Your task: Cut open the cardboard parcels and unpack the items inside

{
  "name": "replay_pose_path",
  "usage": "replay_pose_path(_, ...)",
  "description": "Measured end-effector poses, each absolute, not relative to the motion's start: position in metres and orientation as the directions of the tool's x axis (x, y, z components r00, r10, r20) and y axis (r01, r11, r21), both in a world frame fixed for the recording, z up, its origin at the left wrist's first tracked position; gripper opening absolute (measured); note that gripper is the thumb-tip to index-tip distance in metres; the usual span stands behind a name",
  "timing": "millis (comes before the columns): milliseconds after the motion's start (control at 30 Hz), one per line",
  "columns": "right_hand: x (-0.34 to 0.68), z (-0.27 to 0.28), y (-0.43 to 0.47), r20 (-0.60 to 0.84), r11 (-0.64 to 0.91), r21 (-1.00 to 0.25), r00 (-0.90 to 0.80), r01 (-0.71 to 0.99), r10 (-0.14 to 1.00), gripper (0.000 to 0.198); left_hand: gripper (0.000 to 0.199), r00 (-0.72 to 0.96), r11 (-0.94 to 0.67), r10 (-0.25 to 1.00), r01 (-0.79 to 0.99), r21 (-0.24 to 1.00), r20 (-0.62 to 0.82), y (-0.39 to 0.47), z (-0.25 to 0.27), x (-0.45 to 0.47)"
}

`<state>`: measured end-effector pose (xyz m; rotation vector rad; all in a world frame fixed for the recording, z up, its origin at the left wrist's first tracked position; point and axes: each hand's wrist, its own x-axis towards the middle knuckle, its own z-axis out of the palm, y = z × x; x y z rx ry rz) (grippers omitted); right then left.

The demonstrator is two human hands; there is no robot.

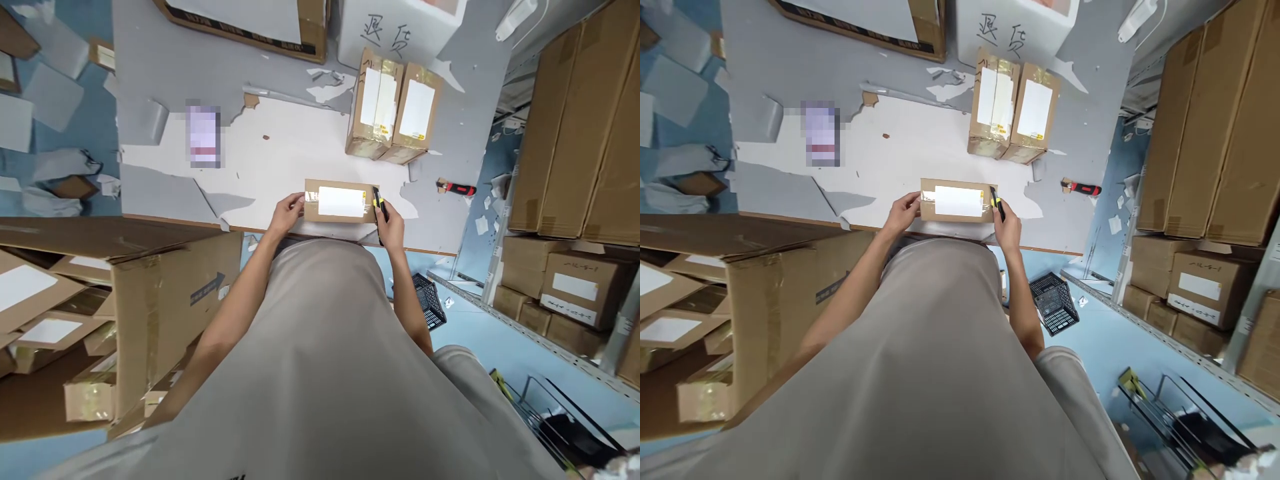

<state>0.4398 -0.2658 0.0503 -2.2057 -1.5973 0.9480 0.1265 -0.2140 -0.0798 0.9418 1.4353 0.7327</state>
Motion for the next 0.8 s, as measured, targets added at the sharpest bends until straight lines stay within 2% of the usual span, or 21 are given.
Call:
replay_pose_path(167,0.438,0.059,-0.267,-0.301,-0.351,-0.480,0.225,0.804,0.927,0.058,0.047,-0.005,0.377,0.924,0.174,0.910,-0.382,-0.216,-0.055,0.132)
replay_pose_path(300,0.427,0.079,-0.260,-0.271,-0.268,-0.368,0.173,0.890,0.947,0.056,0.045,0.061,0.255,0.959,0.242,0.936,-0.277,-0.221,-0.028,0.128)
replay_pose_path(400,0.411,0.093,-0.249,-0.336,-0.122,-0.350,-0.003,0.929,0.942,0.054,0.043,0.081,0.237,0.960,0.281,0.930,-0.269,-0.225,-0.019,0.129)
replay_pose_path(533,0.382,0.106,-0.232,-0.487,0.068,-0.279,-0.203,0.958,0.850,0.053,0.041,0.073,0.258,0.955,0.272,0.927,-0.287,-0.230,-0.023,0.130)
replay_pose_path(667,0.355,0.113,-0.217,-0.611,0.233,-0.188,-0.299,0.954,0.733,0.054,0.042,0.079,0.277,0.949,0.256,0.926,-0.306,-0.232,-0.027,0.129)
replay_pose_path(800,0.342,0.110,-0.208,-0.647,0.330,-0.143,-0.341,0.933,0.682,0.053,0.041,0.063,0.286,0.949,0.234,0.929,-0.308,-0.233,-0.029,0.130)
